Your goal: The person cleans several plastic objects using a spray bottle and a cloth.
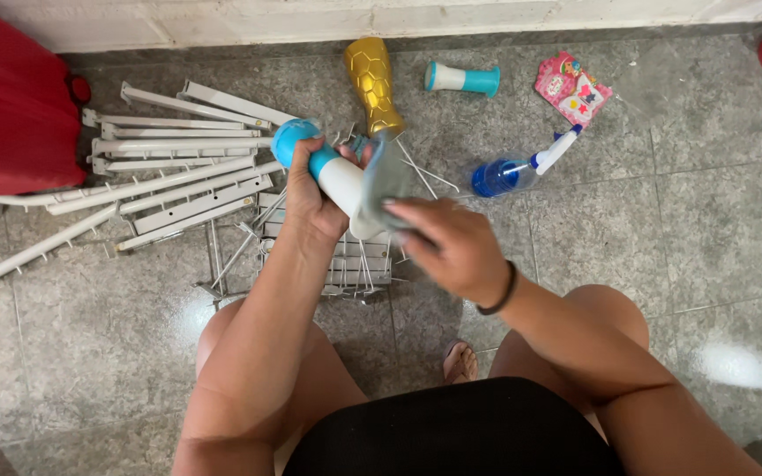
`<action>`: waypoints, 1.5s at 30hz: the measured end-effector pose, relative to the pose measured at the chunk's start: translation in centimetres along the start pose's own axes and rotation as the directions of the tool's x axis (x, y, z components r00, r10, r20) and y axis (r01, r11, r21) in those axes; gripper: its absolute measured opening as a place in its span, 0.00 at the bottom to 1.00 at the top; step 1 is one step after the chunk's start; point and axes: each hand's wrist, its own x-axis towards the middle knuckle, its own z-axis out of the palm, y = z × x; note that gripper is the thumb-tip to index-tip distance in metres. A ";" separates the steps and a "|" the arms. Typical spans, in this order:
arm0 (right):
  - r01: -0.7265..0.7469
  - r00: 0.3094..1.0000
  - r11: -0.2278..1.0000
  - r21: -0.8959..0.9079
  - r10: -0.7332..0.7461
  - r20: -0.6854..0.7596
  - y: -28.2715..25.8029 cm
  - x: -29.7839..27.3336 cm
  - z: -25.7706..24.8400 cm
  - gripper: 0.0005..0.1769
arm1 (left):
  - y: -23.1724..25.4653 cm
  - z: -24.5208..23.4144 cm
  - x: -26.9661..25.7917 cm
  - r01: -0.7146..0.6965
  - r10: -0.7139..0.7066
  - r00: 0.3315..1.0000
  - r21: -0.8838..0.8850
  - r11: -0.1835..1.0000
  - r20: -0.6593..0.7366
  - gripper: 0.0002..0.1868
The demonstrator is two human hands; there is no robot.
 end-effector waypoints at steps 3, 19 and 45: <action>-0.016 0.938 0.929 -0.370 0.142 0.316 -1.6 1.3 1.1 0.37 | -0.2 -0.3 0.2 -0.088 0.091 0.996 0.094 0.992 -0.026 0.13; -0.341 0.934 0.811 0.475 0.236 0.269 3.1 2.9 -1.2 0.23 | 0.4 -0.5 -0.1 -0.051 0.056 0.994 0.061 0.997 -0.091 0.12; -0.427 0.898 0.830 0.358 0.435 0.064 2.5 -4.6 -0.2 0.06 | 1.3 0.3 -0.5 -0.255 0.263 0.965 0.315 0.914 0.017 0.15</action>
